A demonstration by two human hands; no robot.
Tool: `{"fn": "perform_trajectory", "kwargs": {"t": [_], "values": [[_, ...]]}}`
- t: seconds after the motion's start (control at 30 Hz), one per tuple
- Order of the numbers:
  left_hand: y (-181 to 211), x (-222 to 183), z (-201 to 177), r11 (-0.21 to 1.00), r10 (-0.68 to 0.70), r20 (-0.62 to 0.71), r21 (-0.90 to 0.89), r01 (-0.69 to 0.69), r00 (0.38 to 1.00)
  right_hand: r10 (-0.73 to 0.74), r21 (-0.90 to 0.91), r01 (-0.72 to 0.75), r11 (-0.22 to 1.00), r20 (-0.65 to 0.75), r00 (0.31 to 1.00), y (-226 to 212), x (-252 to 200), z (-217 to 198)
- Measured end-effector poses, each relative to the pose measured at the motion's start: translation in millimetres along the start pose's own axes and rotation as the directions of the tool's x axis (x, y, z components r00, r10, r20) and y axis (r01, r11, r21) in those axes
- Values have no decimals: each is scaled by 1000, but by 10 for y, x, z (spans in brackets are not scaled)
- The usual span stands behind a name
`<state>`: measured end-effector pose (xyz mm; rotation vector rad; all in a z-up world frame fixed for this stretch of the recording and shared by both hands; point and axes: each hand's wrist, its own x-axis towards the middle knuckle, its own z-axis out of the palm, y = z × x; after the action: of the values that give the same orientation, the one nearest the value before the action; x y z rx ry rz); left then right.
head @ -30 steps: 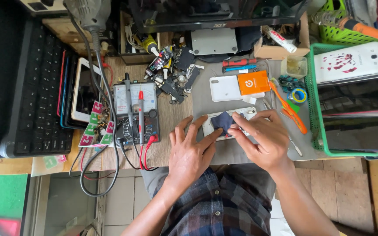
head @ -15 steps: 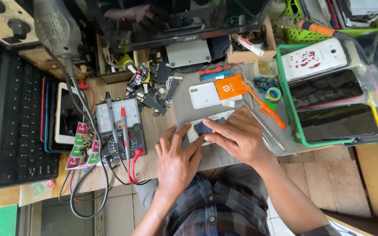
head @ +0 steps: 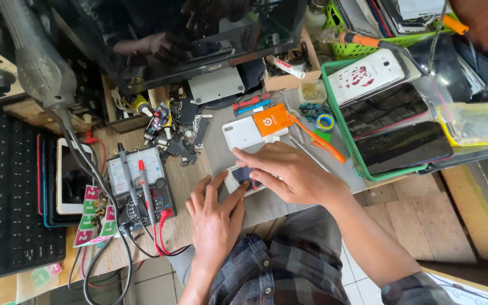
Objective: Final assembly of a smartphone including securing internal components with screws, attaching the back cover, and cleaning the screen.
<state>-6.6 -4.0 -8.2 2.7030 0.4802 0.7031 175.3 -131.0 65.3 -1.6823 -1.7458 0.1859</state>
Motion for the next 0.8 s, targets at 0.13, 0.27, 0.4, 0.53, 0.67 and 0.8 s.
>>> {"fn": "perform_trajectory", "kwargs": {"t": [0.13, 0.27, 0.4, 0.53, 0.67, 0.8], "values": [[9, 0, -5, 1000, 4, 10, -14, -4, 1000, -42, 10, 43, 999, -52, 998, -22, -45, 86], [22, 9, 4, 1000, -6, -10, -12, 5, 1000, -210, -257, 130, 958, -313, 926, 37, -80, 297], [29, 26, -23, 1000, 13, 0, -19, -13, 1000, -178, -235, 111, 966, -285, 942, -3, -98, 342], [27, 15, -8, 1000, 0, 7, -3, 0, 1000, -83, -95, 69, 993, -154, 985, -145, -167, 269], [20, 21, -8, 1000, 7, 0, -18, -7, 1000, -79, -139, 53, 989, -187, 979, -142, -245, 328], [23, 37, -52, 1000, 6, 40, -29, -5, 999, -92, -204, 34, 978, -283, 955, -133, -260, 352]]}}
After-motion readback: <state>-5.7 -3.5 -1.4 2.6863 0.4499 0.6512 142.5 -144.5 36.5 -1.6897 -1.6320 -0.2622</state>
